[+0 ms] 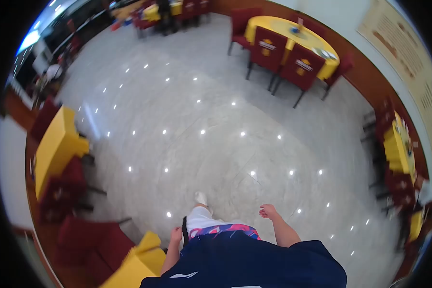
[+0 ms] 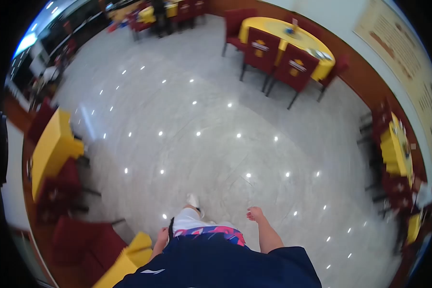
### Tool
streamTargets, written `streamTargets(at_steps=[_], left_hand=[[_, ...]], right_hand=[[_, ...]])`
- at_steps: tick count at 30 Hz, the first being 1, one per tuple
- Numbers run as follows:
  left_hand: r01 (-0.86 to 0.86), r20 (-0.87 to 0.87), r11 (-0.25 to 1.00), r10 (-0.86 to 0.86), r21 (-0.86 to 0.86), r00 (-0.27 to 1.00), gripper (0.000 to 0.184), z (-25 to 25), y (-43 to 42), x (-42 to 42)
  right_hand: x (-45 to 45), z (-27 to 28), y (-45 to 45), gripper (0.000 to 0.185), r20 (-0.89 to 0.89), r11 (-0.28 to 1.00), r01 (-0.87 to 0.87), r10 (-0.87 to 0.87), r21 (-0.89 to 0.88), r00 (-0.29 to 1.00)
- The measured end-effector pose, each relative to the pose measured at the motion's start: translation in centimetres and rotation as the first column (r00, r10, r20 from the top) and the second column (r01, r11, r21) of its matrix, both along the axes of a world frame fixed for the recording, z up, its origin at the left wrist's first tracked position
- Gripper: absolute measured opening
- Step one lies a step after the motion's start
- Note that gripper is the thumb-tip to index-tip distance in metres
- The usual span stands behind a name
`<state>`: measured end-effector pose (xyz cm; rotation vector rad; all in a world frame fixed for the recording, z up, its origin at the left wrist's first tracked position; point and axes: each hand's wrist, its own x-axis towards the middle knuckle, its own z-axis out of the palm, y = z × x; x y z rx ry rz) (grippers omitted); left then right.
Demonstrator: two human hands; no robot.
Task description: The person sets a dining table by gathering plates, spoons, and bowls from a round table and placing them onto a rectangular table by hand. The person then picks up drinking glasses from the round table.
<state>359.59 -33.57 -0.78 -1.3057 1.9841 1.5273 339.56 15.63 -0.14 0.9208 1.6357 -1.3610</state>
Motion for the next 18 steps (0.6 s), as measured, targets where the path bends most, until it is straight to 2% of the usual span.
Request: streamTargets(at_steps=[1, 2, 3, 5, 8, 10, 12, 15, 17, 18], left_hand=[[0.104, 0.041, 0.994, -0.105, 0.037, 0.994, 0.025, 2.0, -0.7, -4.3], [0.093, 0.097, 0.978, -0.112, 0.185, 0.989, 0.027, 3.0, -3.2, -11.7], [0.070, 0.109, 0.969, -0.098, 0.236, 0.989, 0.028, 2.6, -4.7, -14.9], [0.083, 0.166, 0.976, -0.117, 0.199, 0.979, 0.026, 1.5, -6.5, -21.3], [0.153, 0.260, 0.977, -0.188, 0.148, 0.947, 0.028, -2.1, -8.4, -31.1], [0.184, 0.235, 0.964, -0.227, 0.189, 0.945, 0.028, -4.5, -7.7, -38.8], [0.194, 0.213, 0.952, -0.246, 0.237, 0.946, 0.027, -5.6, -4.5, -45.1], [0.299, 0.036, 0.908, -0.323, 0.294, 0.946, 0.024, -5.8, 4.5, -57.6], [0.459, -0.004, 0.835, -0.480, 0.303, 0.877, 0.024, -5.3, 11.5, -64.2], [0.557, 0.001, 0.779, -0.582, 0.287, 0.813, 0.025, -4.9, 14.8, -67.1]], right_hand=[[-0.4, -0.6, -0.5, 0.028, 0.021, 0.999, 0.027, -0.026, -0.030, 0.999], [-1.9, -1.3, -1.3, 0.025, 0.039, 0.993, 0.095, -0.092, -0.069, 0.995], [-2.6, -1.4, -1.5, 0.025, 0.034, 0.987, 0.142, -0.140, -0.078, 0.990], [-3.3, -1.4, -1.6, 0.026, 0.013, 0.985, 0.159, -0.158, -0.072, 0.987], [-4.4, -0.7, -0.1, 0.028, 0.017, 0.955, 0.294, -0.294, -0.028, 0.956], [-4.6, 0.6, 1.7, 0.029, 0.050, 0.934, 0.357, -0.356, -0.005, 0.933], [-4.2, 1.5, 4.4, 0.030, 0.088, 0.925, 0.380, -0.381, 0.030, 0.920], [-4.8, 2.2, 7.0, 0.030, 0.105, 0.888, 0.453, -0.460, 0.079, 0.882], [-5.3, 2.8, 6.8, 0.031, 0.039, 0.724, 0.675, -0.685, 0.142, 0.727], [-5.5, 3.1, 6.3, 0.030, 0.000, 0.632, 0.765, -0.771, 0.120, 0.637]])
